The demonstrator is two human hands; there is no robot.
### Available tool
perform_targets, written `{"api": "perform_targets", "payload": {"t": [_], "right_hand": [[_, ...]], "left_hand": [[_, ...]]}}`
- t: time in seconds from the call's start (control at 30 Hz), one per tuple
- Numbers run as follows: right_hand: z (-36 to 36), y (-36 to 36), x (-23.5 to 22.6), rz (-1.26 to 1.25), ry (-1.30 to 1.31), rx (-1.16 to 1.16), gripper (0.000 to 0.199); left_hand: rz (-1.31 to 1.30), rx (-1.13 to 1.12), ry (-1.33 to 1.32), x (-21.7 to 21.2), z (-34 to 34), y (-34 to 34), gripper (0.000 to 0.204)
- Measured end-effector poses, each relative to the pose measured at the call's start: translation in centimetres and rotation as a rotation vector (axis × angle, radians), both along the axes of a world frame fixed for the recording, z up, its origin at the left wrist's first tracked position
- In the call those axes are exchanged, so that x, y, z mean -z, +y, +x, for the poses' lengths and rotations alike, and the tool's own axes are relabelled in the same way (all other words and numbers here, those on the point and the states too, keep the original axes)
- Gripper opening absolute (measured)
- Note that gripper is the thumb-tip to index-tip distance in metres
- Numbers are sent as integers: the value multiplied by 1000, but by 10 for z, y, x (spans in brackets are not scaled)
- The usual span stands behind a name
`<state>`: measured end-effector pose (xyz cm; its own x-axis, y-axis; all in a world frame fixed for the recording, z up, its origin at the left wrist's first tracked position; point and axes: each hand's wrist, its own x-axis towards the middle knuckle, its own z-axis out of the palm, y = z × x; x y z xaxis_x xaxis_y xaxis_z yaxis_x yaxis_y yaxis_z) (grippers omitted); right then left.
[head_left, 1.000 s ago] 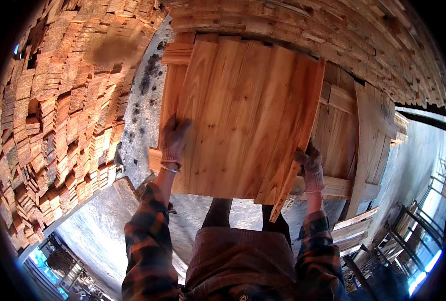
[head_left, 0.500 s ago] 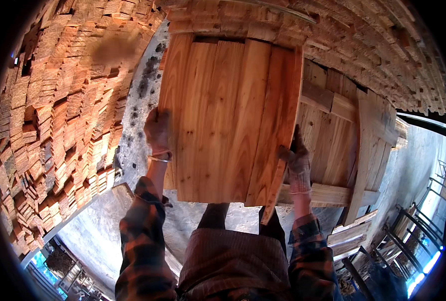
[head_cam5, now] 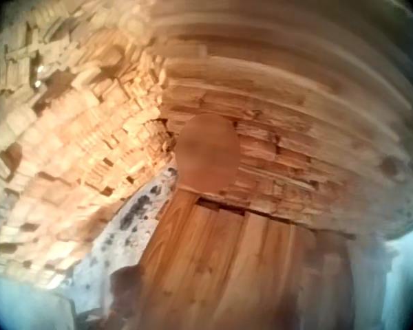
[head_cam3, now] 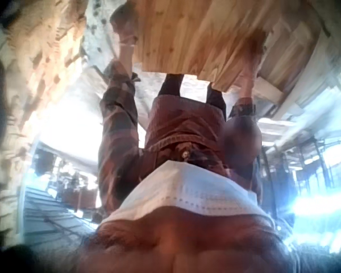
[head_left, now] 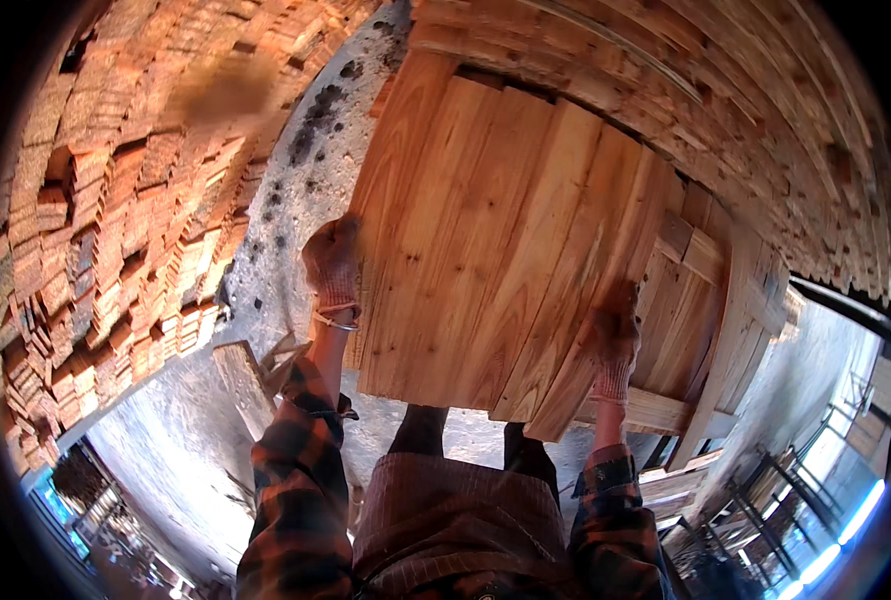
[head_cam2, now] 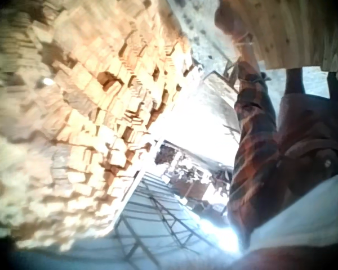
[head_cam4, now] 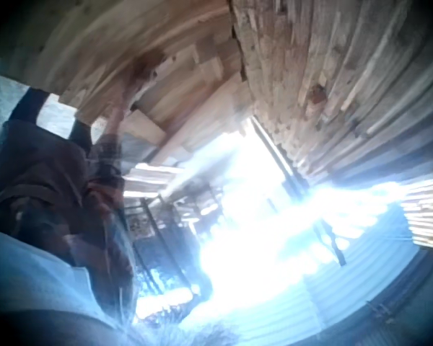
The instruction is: The person repeatedly picks up wooden planks from a pile on the ground and stacks them onto a metal rack. They handle the planks one by one or in small groups, lifting them overhead to place them on the rack.
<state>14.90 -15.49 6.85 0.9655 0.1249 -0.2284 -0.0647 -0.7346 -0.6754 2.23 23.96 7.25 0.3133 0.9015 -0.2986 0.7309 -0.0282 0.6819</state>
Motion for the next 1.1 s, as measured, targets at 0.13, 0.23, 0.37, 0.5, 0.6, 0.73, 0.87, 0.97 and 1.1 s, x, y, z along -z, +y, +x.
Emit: {"api": "perform_targets", "payload": {"t": [0.13,0.23,0.37,0.5,0.6,0.73,0.87,0.97,1.1], "right_hand": [[-2,-24,11,200,20,-29,56],[6,-23,3,283,94,-10,61],[26,-10,-5,323,191,39,67],[20,9,-24,198,182,45,68],[16,29,-41,28,206,3,68],[17,25,-35,181,268,200,63],[26,11,-14,142,237,158,68],[11,47,-32,95,267,174,71],[4,51,-35,106,269,167,72]], "left_hand": [[-22,13,-130,-7,15,-17,35],[-11,44,-157,12,-6,-5,33],[-7,105,48,-9,8,-4,32],[-250,-24,-265,-26,-4,4,45],[1,-176,-389,-28,-77,-24,58],[-190,-687,-637,-9,-158,-124,59],[-208,-794,-325,4,-113,-165,78],[-319,-919,-34,17,-93,-180,58],[-268,-864,-142,15,-97,-175,58]]}}
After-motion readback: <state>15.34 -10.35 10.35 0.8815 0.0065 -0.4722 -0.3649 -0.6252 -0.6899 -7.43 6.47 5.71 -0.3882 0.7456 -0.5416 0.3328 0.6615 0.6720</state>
